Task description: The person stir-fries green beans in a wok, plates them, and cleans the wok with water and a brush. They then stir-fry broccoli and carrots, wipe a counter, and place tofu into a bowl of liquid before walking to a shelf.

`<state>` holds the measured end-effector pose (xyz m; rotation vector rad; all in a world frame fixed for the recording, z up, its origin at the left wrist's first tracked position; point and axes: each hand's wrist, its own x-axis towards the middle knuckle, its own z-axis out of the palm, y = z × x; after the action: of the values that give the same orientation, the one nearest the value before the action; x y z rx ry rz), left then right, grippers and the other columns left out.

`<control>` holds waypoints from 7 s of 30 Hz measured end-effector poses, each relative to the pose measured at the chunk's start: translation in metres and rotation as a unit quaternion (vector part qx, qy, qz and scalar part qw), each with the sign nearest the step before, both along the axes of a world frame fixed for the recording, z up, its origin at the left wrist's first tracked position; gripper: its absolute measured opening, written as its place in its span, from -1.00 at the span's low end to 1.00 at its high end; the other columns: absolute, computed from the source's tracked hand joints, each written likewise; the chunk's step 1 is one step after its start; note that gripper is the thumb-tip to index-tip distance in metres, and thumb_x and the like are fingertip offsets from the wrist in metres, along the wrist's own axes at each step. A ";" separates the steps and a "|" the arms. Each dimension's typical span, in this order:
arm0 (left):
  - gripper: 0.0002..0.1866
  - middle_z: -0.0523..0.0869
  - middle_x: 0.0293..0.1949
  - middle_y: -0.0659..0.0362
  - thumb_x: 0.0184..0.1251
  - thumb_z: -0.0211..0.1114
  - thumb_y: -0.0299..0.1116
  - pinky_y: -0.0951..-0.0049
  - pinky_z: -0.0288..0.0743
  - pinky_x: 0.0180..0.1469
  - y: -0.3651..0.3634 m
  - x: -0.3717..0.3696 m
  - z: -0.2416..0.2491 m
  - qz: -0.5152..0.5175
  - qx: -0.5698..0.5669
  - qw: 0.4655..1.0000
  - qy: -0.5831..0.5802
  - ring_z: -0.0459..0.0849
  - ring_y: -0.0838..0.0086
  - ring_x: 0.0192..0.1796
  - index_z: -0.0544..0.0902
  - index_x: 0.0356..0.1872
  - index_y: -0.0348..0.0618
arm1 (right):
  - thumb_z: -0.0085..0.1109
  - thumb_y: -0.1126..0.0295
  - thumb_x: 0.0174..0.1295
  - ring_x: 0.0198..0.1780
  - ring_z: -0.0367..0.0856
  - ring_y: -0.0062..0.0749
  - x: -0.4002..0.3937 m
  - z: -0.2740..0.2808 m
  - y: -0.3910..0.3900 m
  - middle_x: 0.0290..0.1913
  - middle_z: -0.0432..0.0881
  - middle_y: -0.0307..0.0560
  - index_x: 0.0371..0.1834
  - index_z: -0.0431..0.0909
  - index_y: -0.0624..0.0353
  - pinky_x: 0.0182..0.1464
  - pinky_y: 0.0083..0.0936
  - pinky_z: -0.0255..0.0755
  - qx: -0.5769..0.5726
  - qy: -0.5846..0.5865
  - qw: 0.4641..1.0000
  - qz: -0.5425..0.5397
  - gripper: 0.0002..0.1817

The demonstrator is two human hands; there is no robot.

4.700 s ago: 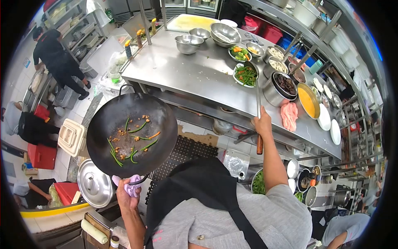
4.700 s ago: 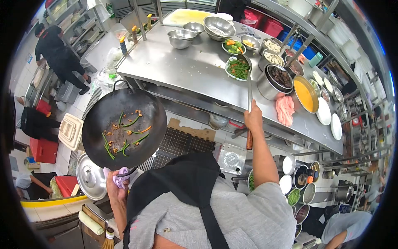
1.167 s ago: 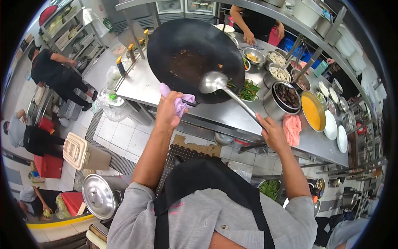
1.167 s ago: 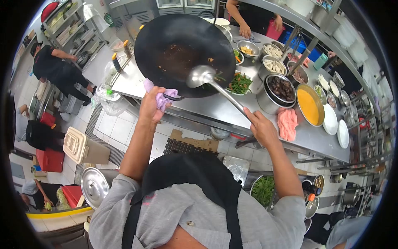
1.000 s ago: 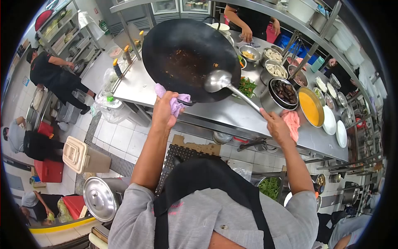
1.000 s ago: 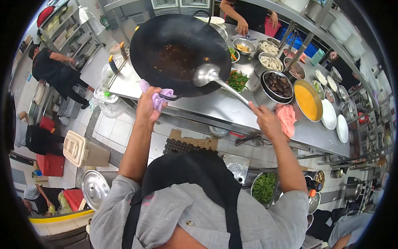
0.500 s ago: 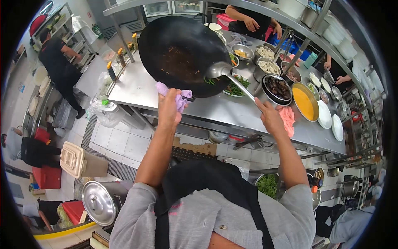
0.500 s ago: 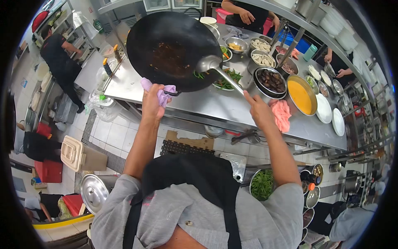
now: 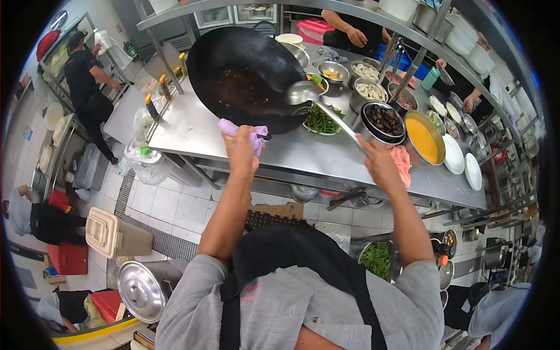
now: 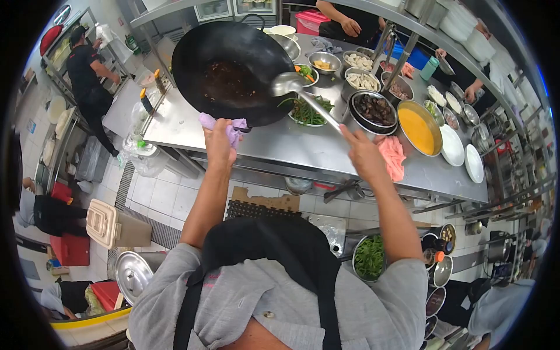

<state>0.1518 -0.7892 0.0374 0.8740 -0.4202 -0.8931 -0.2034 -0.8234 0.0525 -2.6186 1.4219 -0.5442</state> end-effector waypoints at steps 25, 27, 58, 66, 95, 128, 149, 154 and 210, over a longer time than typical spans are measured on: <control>-0.93 0.72 -0.37 0.11 0.30 0.19 -0.42 0.47 0.50 -0.64 0.148 0.084 0.014 -0.034 0.026 0.986 0.159 0.71 0.35 -0.43 0.58 -0.25 -0.14 | 0.26 0.31 0.16 -0.35 0.57 -0.36 0.017 -0.024 0.051 -0.25 0.62 0.00 0.26 0.40 0.18 -0.25 -0.41 0.48 0.263 -0.270 0.926 0.015 -0.43; -0.94 0.71 -0.38 0.13 0.31 0.19 -0.41 0.47 0.50 -0.65 0.188 0.083 0.023 -0.011 0.027 0.987 0.160 0.70 0.37 -0.45 0.57 -0.27 -0.13 | 0.28 0.29 0.18 -0.29 0.56 -0.36 0.063 -0.036 0.070 -0.30 0.58 -0.05 0.13 0.42 0.17 -0.17 -0.38 0.47 0.300 -0.248 0.919 0.062 -0.54; -0.92 0.70 -0.39 0.02 0.28 0.23 -0.40 0.49 0.46 -0.65 0.592 -0.143 0.053 0.765 -0.023 0.626 0.148 0.69 0.31 -0.44 0.57 -0.37 -0.14 | 0.28 0.50 0.20 -0.75 0.28 -0.63 0.423 -0.100 0.246 -0.65 0.36 -0.31 -0.17 0.33 0.15 -0.72 -0.61 0.23 0.745 0.111 0.428 0.500 -0.73; -0.93 0.69 -0.42 0.16 0.24 0.24 -0.47 0.49 0.42 -0.60 0.661 -0.210 0.038 0.877 -0.030 0.469 0.105 0.67 0.40 -0.45 0.52 -0.30 -0.08 | 0.23 0.55 0.21 -0.76 0.29 -0.63 0.448 -0.092 0.333 -0.67 0.35 -0.29 -0.20 0.32 0.17 -0.73 -0.60 0.25 0.721 0.183 0.383 0.548 -0.75; -0.76 0.68 -0.29 0.03 0.21 0.26 -0.35 0.48 0.48 -0.55 0.839 -0.217 -0.078 0.893 -0.161 0.392 0.151 0.69 0.22 -0.32 0.51 -0.14 -0.19 | 0.23 0.51 0.22 -0.75 0.32 -0.60 0.461 -0.092 0.584 -0.63 0.36 -0.28 -0.21 0.32 0.11 -0.75 -0.58 0.29 0.655 0.283 0.307 0.629 -0.77; -0.71 0.66 -0.24 0.15 0.37 0.20 -0.22 0.39 0.59 -0.27 0.764 -0.292 -0.166 0.954 0.157 0.094 0.237 0.65 0.46 -0.26 0.56 -0.05 -0.21 | 0.04 0.53 0.15 -0.77 0.33 -0.56 0.389 0.042 1.047 -0.65 0.41 -0.27 -0.29 0.45 0.17 -0.73 -0.54 0.24 0.427 0.368 0.047 0.824 -0.93; -0.68 0.69 -0.22 0.06 0.35 0.25 -0.22 0.37 0.52 -0.09 0.740 -0.307 -0.183 0.952 0.226 0.065 0.198 0.65 0.40 -0.17 0.54 -0.03 -0.25 | 0.09 0.59 0.10 -0.77 0.40 -0.46 0.213 0.011 1.211 -0.63 0.48 -0.13 0.05 0.44 0.31 -0.78 -0.50 0.21 0.383 0.337 0.073 0.857 -0.62; -0.67 0.71 -0.23 0.02 0.32 0.26 -0.23 0.34 0.54 -0.09 0.741 -0.307 -0.192 0.948 0.243 0.056 0.197 0.68 0.35 -0.18 0.55 -0.03 -0.26 | 0.11 0.57 0.11 -0.76 0.40 -0.46 0.137 0.006 1.208 -0.65 0.47 -0.17 -0.09 0.45 0.28 -0.76 -0.48 0.20 0.302 0.325 0.047 0.895 -0.73; -0.60 0.74 -0.16 -0.02 0.30 0.26 -0.16 0.25 0.56 0.00 0.736 -0.296 -0.188 0.927 0.303 0.000 0.219 0.74 0.21 -0.09 0.55 0.04 -0.20 | 0.10 0.66 0.22 -0.61 0.30 -0.58 0.082 -0.021 1.258 -0.60 0.30 -0.25 -0.55 0.28 0.15 -0.65 -0.74 0.14 0.564 0.682 0.013 0.465 -0.73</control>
<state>-0.1445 -0.0528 -0.1505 0.8747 1.7882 1.5495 -0.1214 0.4347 0.0318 -0.8701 -0.6966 2.3851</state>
